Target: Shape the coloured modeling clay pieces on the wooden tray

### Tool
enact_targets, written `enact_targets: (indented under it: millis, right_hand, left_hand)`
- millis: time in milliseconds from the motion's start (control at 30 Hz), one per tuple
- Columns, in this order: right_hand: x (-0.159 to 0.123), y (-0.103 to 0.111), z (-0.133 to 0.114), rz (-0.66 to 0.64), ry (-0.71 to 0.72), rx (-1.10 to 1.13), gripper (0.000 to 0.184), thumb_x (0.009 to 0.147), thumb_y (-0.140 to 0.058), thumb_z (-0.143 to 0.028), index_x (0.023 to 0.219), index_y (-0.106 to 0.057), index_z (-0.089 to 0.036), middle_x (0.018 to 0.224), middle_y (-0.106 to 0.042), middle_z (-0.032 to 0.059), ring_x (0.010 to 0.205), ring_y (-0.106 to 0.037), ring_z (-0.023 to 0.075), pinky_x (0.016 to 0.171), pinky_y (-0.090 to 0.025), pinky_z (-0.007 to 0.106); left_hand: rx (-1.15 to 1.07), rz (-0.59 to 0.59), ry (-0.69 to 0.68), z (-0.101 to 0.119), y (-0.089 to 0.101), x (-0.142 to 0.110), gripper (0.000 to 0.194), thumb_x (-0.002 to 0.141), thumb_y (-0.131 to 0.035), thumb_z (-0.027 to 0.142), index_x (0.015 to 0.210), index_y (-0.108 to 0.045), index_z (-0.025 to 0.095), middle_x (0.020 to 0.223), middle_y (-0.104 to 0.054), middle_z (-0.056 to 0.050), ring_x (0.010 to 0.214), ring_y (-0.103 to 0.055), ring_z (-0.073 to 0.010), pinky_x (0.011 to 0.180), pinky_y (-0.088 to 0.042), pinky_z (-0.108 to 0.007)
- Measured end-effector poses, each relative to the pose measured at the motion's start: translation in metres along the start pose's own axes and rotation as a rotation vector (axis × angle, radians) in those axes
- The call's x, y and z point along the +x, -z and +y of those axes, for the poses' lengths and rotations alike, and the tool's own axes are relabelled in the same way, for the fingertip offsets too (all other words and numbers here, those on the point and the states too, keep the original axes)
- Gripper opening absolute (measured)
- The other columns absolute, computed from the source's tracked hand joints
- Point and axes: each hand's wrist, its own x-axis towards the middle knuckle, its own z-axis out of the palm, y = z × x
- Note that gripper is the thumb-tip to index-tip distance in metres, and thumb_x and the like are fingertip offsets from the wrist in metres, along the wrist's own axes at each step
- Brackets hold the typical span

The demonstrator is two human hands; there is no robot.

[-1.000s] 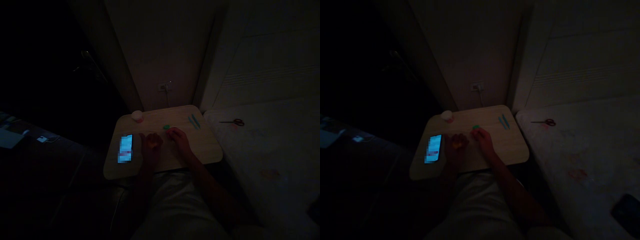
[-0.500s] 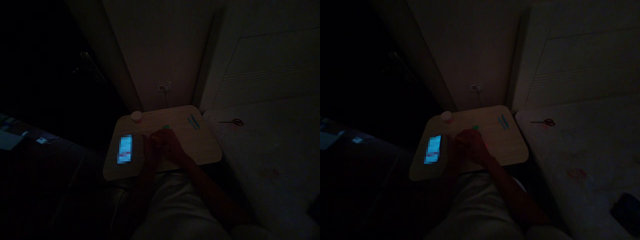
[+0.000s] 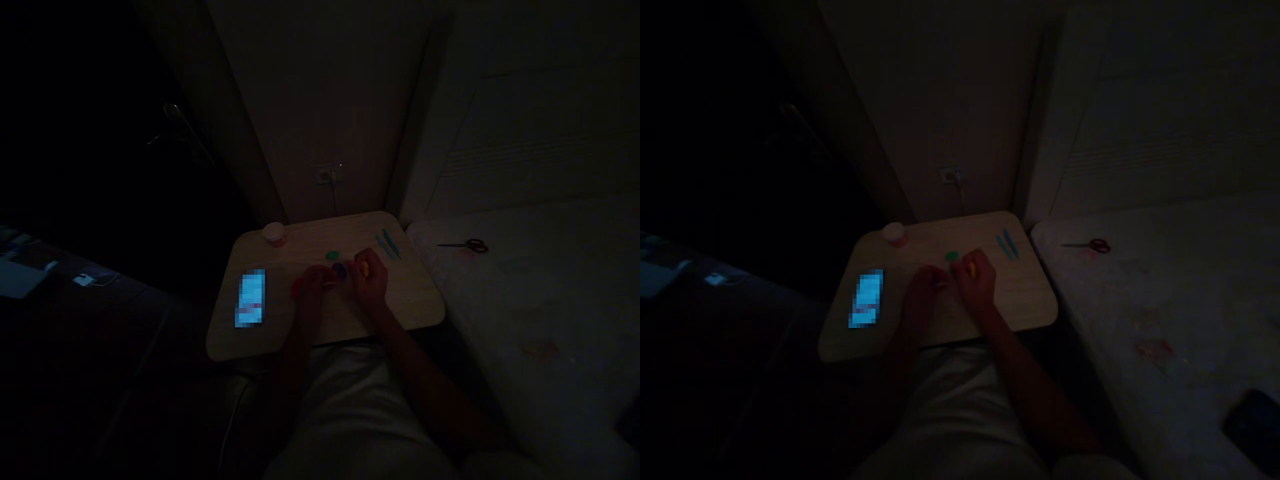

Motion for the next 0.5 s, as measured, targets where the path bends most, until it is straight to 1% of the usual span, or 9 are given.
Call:
enact_targets:
  millis: [33,100,200,300,433,500]
  right_hand:
    - [0.0,0.0,0.0,0.042,-0.066,0.054,0.043,0.092,-0.062,-0.053,0.066,-0.046,-0.023,0.062,-0.043,-0.0034,0.058,-0.042,0.0138,0.054,-0.036,0.027]
    - [0.0,-0.002,-0.001,0.071,-0.193,0.195,0.059,0.091,-0.056,-0.066,0.056,-0.036,-0.024,0.053,-0.032,-0.0053,0.05,-0.031,0.0114,0.047,-0.026,0.026]
    - [0.001,-0.008,-0.002,0.067,-0.374,0.431,0.071,0.089,-0.049,-0.078,0.048,-0.024,-0.025,0.044,-0.021,-0.0074,0.041,-0.021,0.0086,0.042,-0.019,0.026]
    - [0.001,-0.015,-0.007,0.026,-0.52,0.594,0.075,0.085,-0.053,-0.081,0.046,-0.021,-0.025,0.04,-0.018,-0.009,0.036,-0.019,0.0067,0.038,-0.018,0.024]
    - [-0.002,-0.019,-0.014,0.005,-0.663,0.732,0.074,0.083,-0.055,-0.082,0.049,-0.023,-0.025,0.04,-0.018,-0.0101,0.034,-0.019,0.0061,0.034,-0.017,0.022]
    - [-0.001,-0.019,-0.015,-0.047,-0.735,0.807,0.072,0.082,-0.056,-0.083,0.052,-0.025,-0.025,0.041,-0.018,-0.0106,0.034,-0.018,0.0063,0.033,-0.017,0.021]
  left_hand:
    - [0.02,0.0,-0.021,0.0,0.001,0.001,0.024,0.08,-0.077,0.039,0.085,-0.069,0.017,0.085,-0.071,-0.004,0.079,-0.067,-0.0171,0.071,-0.053,-0.028]
    - [0.041,-0.011,-0.047,0.001,0.004,0.001,0.026,0.079,-0.077,0.042,0.082,-0.068,0.017,0.083,-0.069,-0.004,0.078,-0.065,-0.0155,0.07,-0.053,-0.026]
    - [0.056,-0.011,-0.049,0.0,0.004,0.001,0.029,0.076,-0.079,0.043,0.078,-0.067,0.017,0.081,-0.067,-0.003,0.076,-0.063,-0.0145,0.069,-0.052,-0.026]
    - [0.055,-0.01,-0.055,-0.002,0.0,-0.001,0.03,0.075,-0.079,0.044,0.075,-0.066,0.017,0.081,-0.066,-0.003,0.074,-0.061,-0.0139,0.069,-0.051,-0.026]
    - [0.089,-0.018,-0.092,-0.002,-0.001,-0.003,0.028,0.082,-0.073,0.042,0.072,-0.064,0.017,0.077,-0.063,-0.002,0.071,-0.058,-0.0131,0.068,-0.049,-0.025]
    - [0.107,0.0,-0.102,-0.002,0.0,-0.003,0.027,0.083,-0.071,0.039,0.072,-0.063,0.017,0.077,-0.062,-0.003,0.071,-0.057,-0.0132,0.069,-0.049,-0.026]
